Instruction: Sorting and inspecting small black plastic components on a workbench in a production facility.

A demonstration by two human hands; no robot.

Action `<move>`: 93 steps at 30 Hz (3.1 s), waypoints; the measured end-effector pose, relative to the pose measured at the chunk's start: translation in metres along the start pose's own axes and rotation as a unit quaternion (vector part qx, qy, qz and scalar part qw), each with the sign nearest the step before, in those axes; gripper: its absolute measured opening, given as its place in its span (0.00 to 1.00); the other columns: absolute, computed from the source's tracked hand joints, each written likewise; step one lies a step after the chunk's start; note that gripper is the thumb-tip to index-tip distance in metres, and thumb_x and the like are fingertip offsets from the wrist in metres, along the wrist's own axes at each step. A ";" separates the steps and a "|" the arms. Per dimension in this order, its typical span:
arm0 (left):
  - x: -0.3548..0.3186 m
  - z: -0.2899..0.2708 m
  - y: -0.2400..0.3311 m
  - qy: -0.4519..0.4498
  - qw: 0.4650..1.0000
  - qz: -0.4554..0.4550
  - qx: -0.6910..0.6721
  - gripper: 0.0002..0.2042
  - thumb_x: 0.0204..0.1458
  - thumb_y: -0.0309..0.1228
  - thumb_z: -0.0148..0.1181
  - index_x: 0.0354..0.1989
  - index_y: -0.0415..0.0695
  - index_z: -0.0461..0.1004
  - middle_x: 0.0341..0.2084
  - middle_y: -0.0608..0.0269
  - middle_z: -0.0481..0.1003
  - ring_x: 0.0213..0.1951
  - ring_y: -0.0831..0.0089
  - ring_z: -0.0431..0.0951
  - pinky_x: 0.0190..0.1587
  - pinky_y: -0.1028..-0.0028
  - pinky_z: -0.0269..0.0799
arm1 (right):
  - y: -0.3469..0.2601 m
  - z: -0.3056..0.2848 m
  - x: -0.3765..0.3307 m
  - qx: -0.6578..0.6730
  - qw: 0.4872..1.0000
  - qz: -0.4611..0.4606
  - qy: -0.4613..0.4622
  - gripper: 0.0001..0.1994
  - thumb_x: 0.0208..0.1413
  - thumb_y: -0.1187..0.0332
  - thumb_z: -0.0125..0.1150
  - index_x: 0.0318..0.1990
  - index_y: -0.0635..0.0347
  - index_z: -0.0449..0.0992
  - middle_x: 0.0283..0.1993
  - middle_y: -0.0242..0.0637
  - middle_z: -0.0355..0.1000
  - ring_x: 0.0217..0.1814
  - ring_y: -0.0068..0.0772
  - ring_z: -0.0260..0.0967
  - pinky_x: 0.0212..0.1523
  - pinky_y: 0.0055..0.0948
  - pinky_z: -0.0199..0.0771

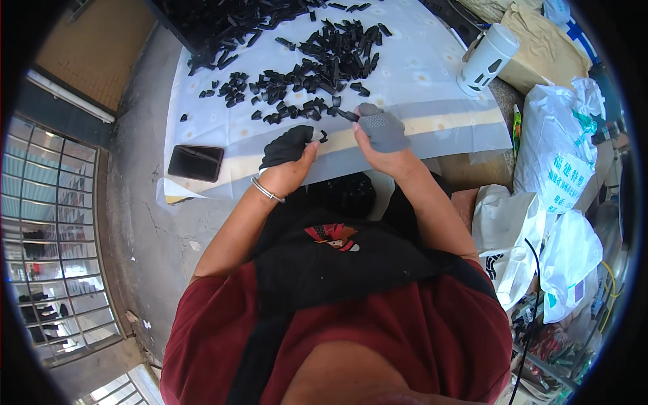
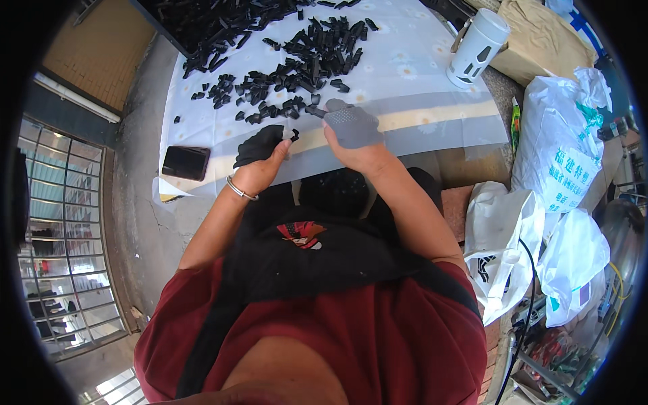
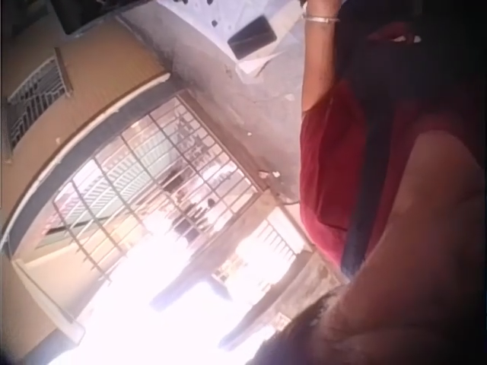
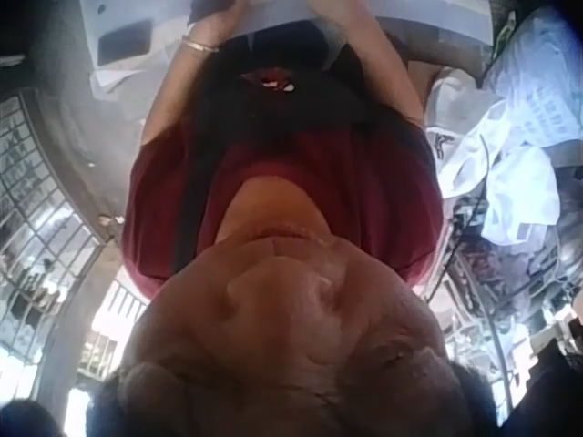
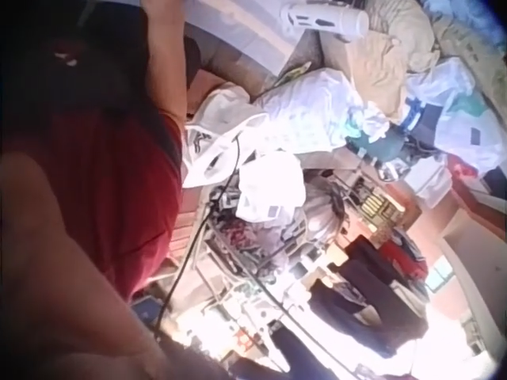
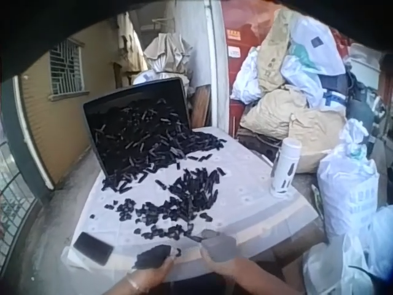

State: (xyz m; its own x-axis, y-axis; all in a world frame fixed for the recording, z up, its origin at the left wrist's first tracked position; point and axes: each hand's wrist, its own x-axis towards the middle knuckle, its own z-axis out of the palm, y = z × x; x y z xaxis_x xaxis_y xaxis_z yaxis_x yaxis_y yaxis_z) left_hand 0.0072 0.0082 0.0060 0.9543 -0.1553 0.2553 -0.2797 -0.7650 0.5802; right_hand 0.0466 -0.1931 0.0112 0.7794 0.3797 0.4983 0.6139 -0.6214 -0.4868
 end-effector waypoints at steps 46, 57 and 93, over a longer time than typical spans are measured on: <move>0.004 -0.004 0.009 -0.128 0.989 -0.004 0.071 0.14 0.52 0.39 0.44 0.29 0.41 0.70 0.24 0.49 0.72 0.28 0.54 0.73 0.31 0.62 0.67 | -0.023 -0.009 0.010 -0.049 0.967 -0.012 -0.248 0.12 0.51 0.60 0.49 0.30 0.59 0.73 0.33 0.44 0.70 0.37 0.47 0.67 0.37 0.41 0.66; 0.057 0.027 -0.011 -0.014 0.975 0.000 0.222 0.11 0.45 0.35 0.53 0.36 0.46 0.69 0.28 0.57 0.72 0.34 0.61 0.73 0.33 0.63 0.69 | 0.001 0.048 0.118 -0.298 0.927 0.032 -0.226 0.09 0.43 0.71 0.51 0.32 0.55 0.77 0.35 0.42 0.74 0.37 0.39 0.72 0.33 0.36 0.72; -0.011 0.014 0.020 -0.033 0.832 -0.163 -0.529 0.12 0.51 0.23 0.49 0.45 0.38 0.67 0.39 0.60 0.72 0.41 0.76 0.71 0.45 0.78 0.66 | -0.030 0.011 -0.019 0.215 0.976 -0.012 -0.005 0.14 0.48 0.61 0.57 0.34 0.65 0.71 0.30 0.44 0.69 0.32 0.43 0.67 0.33 0.35 0.66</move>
State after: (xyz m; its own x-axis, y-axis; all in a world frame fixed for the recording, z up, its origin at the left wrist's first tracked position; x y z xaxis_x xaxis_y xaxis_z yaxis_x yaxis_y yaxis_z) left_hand -0.0077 -0.0141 0.0037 0.9917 -0.1076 -0.0709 0.0915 0.2000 0.9755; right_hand 0.0152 -0.1743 0.0084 0.7638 0.3991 0.5072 0.6261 -0.2673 -0.7325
